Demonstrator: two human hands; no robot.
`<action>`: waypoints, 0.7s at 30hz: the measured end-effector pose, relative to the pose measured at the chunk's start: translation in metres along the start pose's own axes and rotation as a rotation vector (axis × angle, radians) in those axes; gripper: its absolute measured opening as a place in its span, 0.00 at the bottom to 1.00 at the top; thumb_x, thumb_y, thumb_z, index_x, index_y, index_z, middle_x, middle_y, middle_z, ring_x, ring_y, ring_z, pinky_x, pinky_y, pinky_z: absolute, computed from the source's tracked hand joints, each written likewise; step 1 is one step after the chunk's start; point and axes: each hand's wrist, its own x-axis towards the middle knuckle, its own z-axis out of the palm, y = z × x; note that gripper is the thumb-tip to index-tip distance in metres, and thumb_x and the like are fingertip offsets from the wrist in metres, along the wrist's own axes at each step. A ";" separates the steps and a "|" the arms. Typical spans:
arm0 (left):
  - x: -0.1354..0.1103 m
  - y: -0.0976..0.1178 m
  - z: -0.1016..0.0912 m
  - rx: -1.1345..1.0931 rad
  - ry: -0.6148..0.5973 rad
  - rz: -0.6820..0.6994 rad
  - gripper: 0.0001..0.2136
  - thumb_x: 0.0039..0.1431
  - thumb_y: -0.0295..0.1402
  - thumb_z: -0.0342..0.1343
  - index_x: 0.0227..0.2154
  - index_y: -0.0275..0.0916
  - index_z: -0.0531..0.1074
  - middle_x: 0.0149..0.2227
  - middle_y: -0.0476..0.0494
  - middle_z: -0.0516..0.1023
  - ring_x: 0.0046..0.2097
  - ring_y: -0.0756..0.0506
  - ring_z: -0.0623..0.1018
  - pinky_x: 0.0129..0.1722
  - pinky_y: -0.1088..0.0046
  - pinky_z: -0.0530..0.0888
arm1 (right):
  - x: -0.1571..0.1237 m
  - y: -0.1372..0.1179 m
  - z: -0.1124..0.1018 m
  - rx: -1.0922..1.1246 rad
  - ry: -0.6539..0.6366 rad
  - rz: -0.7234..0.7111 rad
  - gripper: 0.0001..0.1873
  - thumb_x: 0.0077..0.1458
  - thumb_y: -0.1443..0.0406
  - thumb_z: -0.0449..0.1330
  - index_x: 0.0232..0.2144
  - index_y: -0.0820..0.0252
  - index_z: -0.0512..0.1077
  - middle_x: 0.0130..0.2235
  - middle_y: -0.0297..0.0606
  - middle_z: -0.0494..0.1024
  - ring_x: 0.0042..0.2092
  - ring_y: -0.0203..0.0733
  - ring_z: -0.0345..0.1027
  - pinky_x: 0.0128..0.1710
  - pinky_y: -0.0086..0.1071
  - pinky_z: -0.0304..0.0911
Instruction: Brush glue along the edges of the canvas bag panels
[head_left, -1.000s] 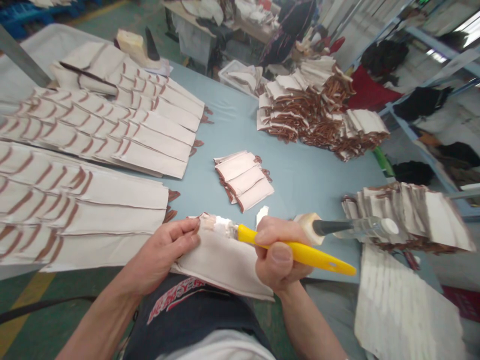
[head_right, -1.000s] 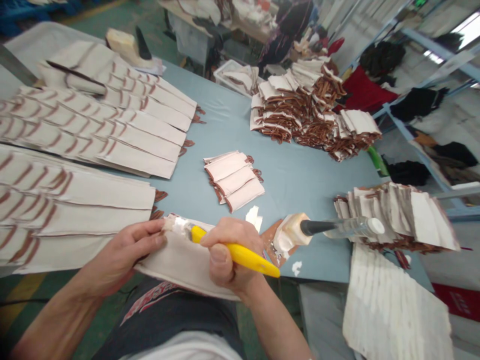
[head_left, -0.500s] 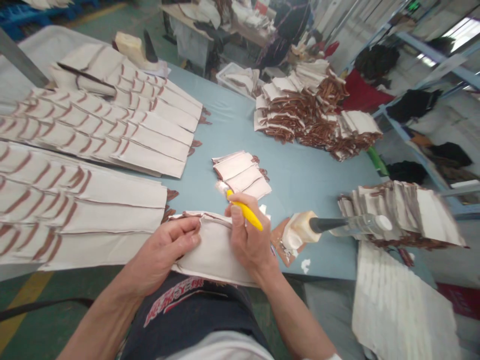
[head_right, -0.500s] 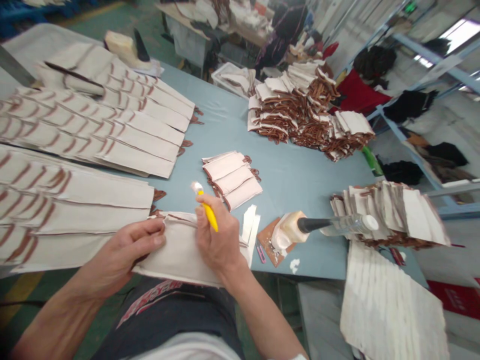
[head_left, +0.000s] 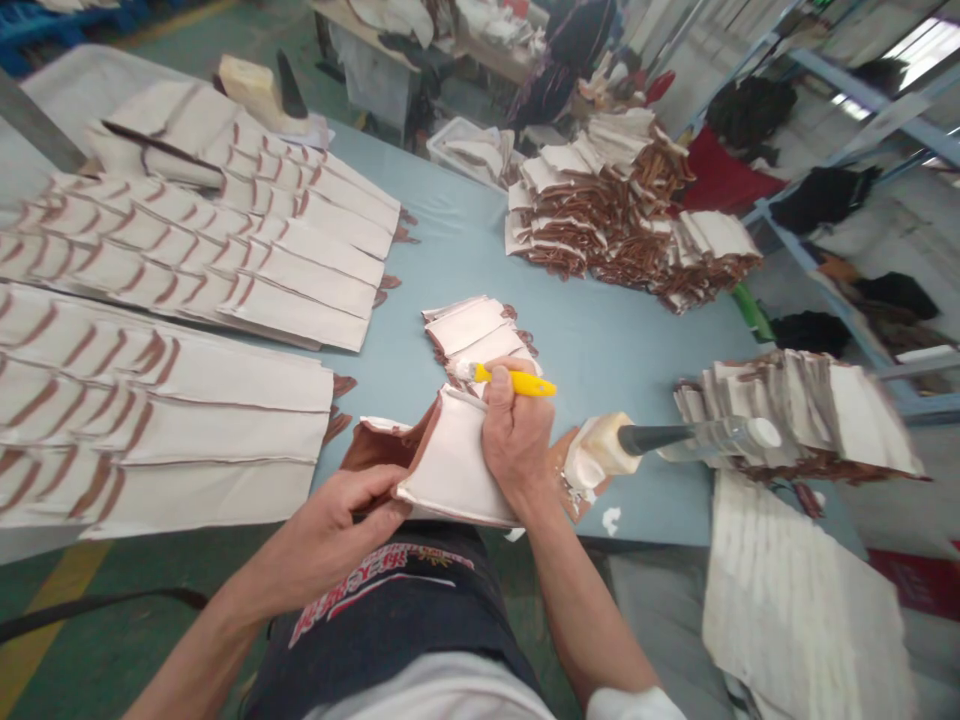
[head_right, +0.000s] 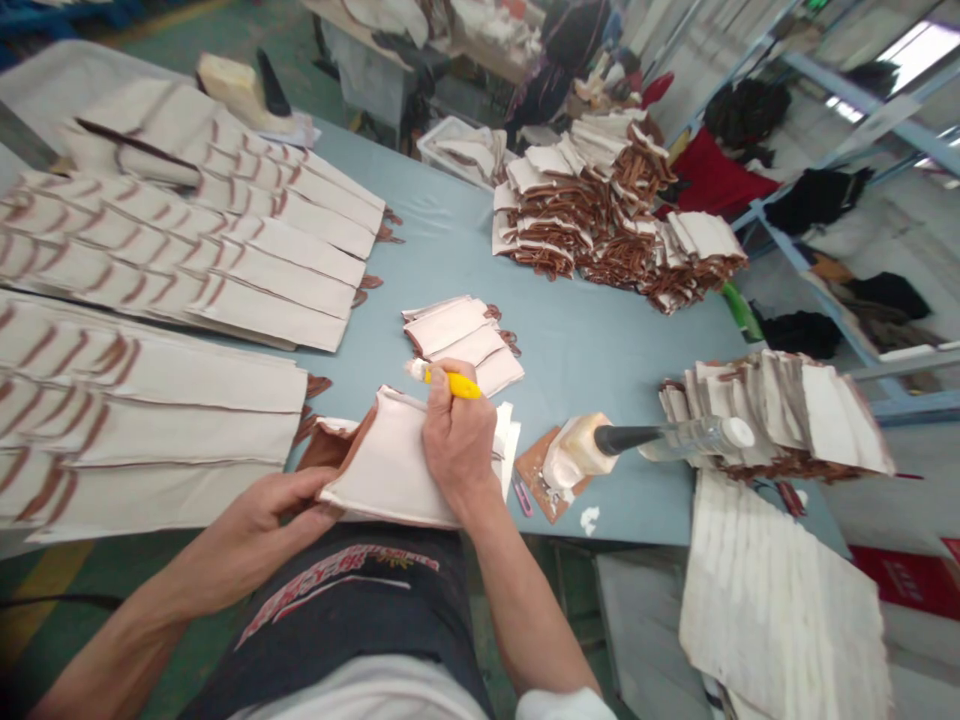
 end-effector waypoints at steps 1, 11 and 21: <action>0.002 0.001 0.002 0.033 0.008 0.032 0.15 0.72 0.41 0.56 0.37 0.39 0.83 0.35 0.46 0.86 0.38 0.43 0.83 0.37 0.75 0.77 | -0.003 -0.001 -0.002 0.015 0.012 -0.030 0.16 0.78 0.58 0.51 0.44 0.57 0.75 0.29 0.32 0.79 0.28 0.39 0.73 0.32 0.33 0.65; 0.005 -0.006 0.009 0.323 0.186 0.229 0.14 0.72 0.30 0.48 0.30 0.42 0.75 0.31 0.50 0.81 0.34 0.47 0.78 0.36 0.74 0.72 | -0.039 -0.052 -0.053 0.200 -0.170 -0.368 0.14 0.75 0.65 0.53 0.36 0.53 0.73 0.26 0.29 0.80 0.23 0.35 0.72 0.27 0.30 0.69; -0.006 -0.007 0.008 0.284 0.220 0.290 0.15 0.73 0.28 0.51 0.28 0.43 0.73 0.30 0.51 0.81 0.33 0.47 0.80 0.38 0.73 0.73 | -0.051 -0.068 -0.042 0.260 -0.202 -0.510 0.19 0.82 0.61 0.46 0.37 0.54 0.69 0.21 0.24 0.71 0.19 0.32 0.62 0.21 0.31 0.59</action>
